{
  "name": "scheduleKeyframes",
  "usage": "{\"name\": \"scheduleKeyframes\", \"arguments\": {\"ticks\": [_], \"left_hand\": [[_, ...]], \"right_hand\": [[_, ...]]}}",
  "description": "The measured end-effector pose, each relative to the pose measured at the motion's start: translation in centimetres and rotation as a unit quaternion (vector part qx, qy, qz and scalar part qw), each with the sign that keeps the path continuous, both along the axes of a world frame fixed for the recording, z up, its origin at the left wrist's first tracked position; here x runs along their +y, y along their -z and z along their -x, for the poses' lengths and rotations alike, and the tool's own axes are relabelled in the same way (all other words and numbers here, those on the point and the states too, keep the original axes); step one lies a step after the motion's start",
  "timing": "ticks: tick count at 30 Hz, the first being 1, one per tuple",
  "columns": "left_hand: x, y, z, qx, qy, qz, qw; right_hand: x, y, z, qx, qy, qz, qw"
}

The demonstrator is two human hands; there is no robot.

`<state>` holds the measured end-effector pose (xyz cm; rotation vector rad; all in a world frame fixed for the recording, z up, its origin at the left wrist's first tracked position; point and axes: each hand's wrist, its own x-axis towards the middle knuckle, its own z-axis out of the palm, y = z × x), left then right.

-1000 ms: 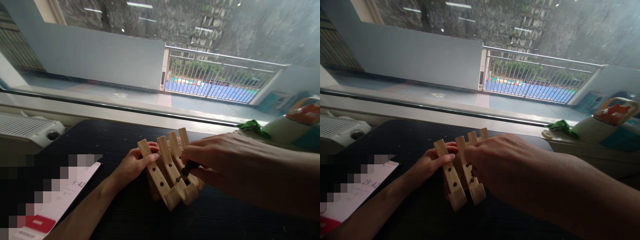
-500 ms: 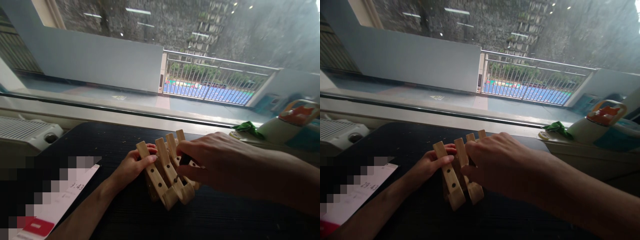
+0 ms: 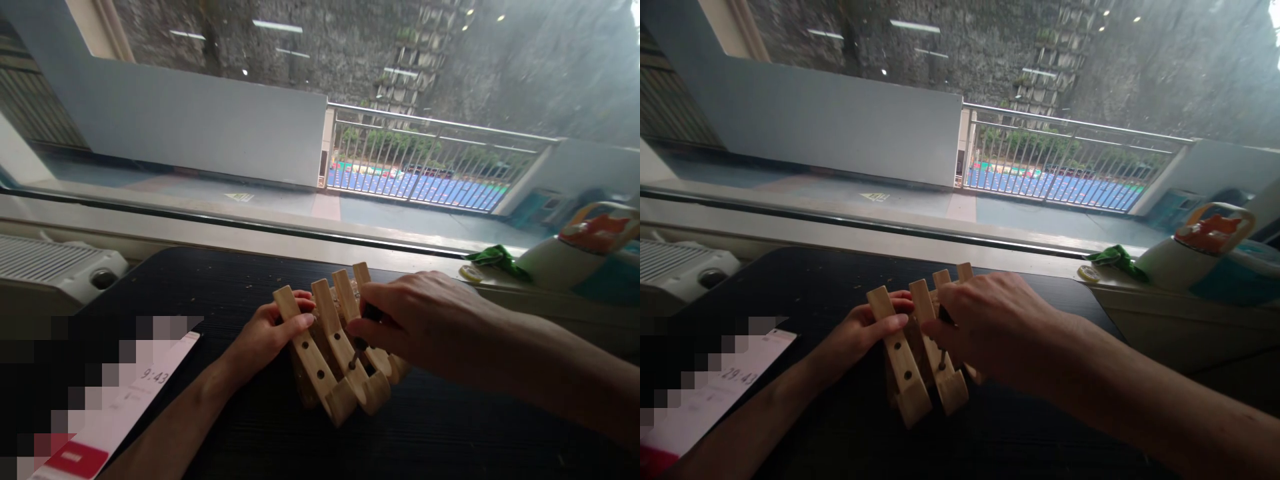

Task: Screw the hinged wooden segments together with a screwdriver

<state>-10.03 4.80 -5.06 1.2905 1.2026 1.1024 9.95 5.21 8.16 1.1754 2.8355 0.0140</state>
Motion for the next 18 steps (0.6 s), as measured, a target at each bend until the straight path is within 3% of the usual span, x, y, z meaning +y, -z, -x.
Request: {"name": "scheduleKeyframes", "arguments": {"ticks": [5,7,13,15,18], "left_hand": [[0.0,0.1,0.1,0.009,0.006,-0.002,1.0],[0.1,0.2,0.1,0.009,0.007,-0.001,1.0],[0.1,0.1,0.1,0.011,0.003,-0.005,1.0],[0.0,0.1,0.1,0.008,0.001,-0.001,1.0],[0.0,0.1,0.0,0.012,0.0,0.003,1.0]], "right_hand": [[-0.4,-0.9,-1.0,0.024,-0.105,0.068,0.992],[-0.4,-0.5,-0.9,0.021,-0.121,0.056,0.991],[-0.1,1.1,-0.4,0.005,0.011,-0.022,1.0],[-0.1,0.7,-0.6,-0.005,0.022,-0.013,1.0],[-0.3,-0.5,-1.2,-0.007,-0.017,0.036,0.999]]}}
